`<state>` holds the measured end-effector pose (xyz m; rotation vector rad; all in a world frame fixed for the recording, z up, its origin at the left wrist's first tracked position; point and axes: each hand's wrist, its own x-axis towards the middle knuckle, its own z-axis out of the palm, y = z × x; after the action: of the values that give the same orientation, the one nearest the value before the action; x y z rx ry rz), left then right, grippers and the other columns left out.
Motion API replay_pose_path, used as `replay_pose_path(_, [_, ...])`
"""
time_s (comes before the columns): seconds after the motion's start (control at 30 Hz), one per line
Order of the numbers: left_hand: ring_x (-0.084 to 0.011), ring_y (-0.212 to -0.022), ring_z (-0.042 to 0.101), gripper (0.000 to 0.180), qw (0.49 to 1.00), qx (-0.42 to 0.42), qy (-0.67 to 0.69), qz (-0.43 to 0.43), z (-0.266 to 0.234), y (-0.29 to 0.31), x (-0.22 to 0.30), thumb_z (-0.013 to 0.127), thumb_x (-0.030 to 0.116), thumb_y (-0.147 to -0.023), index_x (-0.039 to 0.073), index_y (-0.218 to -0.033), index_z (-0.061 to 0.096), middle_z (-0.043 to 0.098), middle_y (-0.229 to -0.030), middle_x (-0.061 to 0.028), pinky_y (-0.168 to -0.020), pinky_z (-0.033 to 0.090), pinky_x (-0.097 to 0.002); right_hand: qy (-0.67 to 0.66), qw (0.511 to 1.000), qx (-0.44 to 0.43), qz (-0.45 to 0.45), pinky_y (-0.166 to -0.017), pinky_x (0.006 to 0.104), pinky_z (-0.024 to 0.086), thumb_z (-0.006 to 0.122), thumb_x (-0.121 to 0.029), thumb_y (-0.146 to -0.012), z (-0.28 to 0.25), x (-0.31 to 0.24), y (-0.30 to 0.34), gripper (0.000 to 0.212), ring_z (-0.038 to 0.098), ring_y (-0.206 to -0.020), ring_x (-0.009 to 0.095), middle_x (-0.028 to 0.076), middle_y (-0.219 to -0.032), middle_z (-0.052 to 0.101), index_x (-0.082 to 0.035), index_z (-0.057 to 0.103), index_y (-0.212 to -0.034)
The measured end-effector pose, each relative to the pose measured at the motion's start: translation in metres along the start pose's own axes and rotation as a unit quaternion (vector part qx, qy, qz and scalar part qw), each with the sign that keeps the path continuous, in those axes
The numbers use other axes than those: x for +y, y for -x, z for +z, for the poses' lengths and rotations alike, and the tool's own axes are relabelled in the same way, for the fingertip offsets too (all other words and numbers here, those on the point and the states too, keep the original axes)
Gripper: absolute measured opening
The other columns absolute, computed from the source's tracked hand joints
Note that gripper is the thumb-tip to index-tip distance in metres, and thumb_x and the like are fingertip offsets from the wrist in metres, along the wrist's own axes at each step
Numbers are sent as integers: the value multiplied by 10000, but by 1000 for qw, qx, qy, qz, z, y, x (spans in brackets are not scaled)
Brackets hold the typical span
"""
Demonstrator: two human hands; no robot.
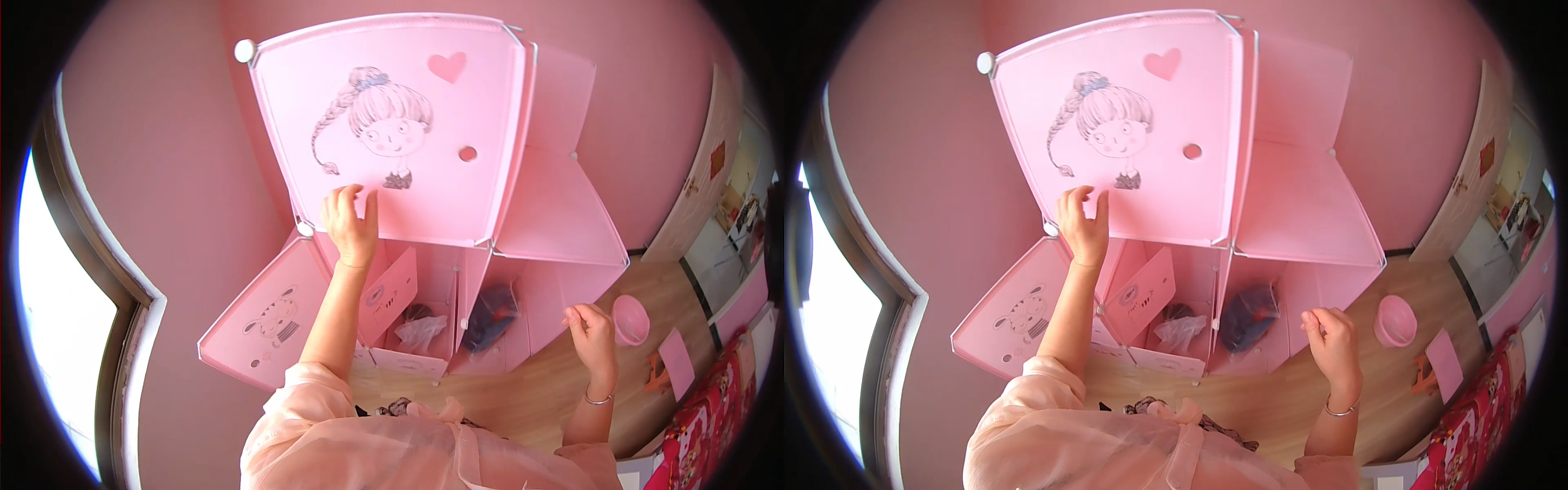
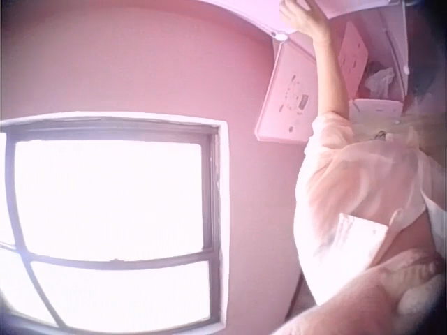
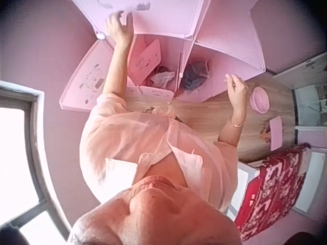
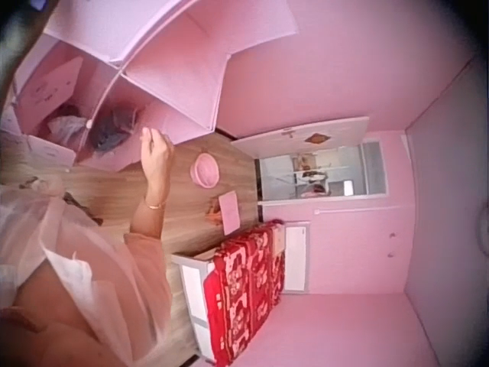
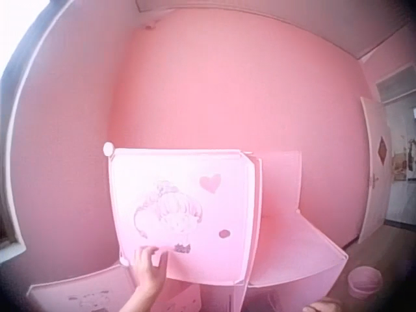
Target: The person assembles a pink plastic wardrobe by snapping plastic panels and frames into white corner connectors by hand.
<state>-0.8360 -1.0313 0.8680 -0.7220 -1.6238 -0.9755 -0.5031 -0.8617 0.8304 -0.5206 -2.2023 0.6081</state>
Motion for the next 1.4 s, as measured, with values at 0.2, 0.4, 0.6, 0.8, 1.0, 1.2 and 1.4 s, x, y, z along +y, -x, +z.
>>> replay_pose_path(0.2, [-312, -997, 426, 477, 974, 186, -77, -102, -19, -35, -78, 655, 275, -719, 20, -1062, 442, 457, -1087, -147, -846, 317, -406, 58, 979, 54, -189, -457, 292, 374, 576, -115, -770, 2, -108, -84, 130, 503, -478, 217, 73, -557, 546, -17, 558, -686])
replay_pose_path(0.4, [-334, -709, 514, 381, 954, -111, 37, -276, -7, -33, -121, 378, 397, -874, 24, -827, 442, 521, -813, -153, -592, 402, -417, 60, 914, 88, -391, -417, 299, 385, 593, -135, -756, 48, -261, -176, 147, 517, -444, 233, 96, -530, 533, -26, 568, -661])
replay_pose_path(0.6, [-310, -651, 507, 343, 985, -38, 6, -169, 7, -30, -124, 415, 369, -859, 35, -783, 430, 488, -743, -118, -509, 402, -396, 228, 841, 199, -449, -376, 319, 404, 541, -331, -788, 121, -373, -274, 324, 550, -447, 240, 94, -510, 548, -41, 546, -643])
replay_pose_path(0.8, [-307, -597, 528, 292, 978, -26, 56, -198, 6, -29, -130, 468, 346, -837, 55, -859, 466, 518, -725, -105, -476, 413, -400, 464, 824, 169, -278, -390, 340, 448, 454, -553, -769, 189, -421, -308, 555, 578, -474, 236, 82, -503, 559, -9, 561, -786])
replay_pose_path(1.0, [-264, -570, 516, 247, 983, -2, 94, -160, 8, -30, -133, 514, 283, -818, 50, -791, 439, 496, -666, -90, -448, 403, -371, 512, 788, 180, -291, -374, 338, 449, 454, -522, -784, 196, -426, -323, 527, 590, -482, 249, 94, -526, 576, -11, 574, -742])
replay_pose_path(1.2, [-258, -574, 509, 217, 983, 14, 120, -139, 9, -33, -137, 496, 258, -829, 54, -773, 445, 489, -668, -85, -444, 400, -366, 513, 745, 136, -404, -457, 355, 468, 450, -377, -813, 175, -416, -340, 413, 584, -519, 254, 108, -573, 588, -38, 603, -634])
replay_pose_path(1.4, [-251, -577, 500, 217, 982, 5, 152, -116, 6, -33, -136, 490, 250, -829, 55, -744, 445, 479, -689, -76, -452, 404, -358, 490, 741, 101, -447, -473, 369, 451, 458, -367, -786, 164, -410, -340, 400, 570, -505, 269, 128, -538, 568, -33, 578, -600])
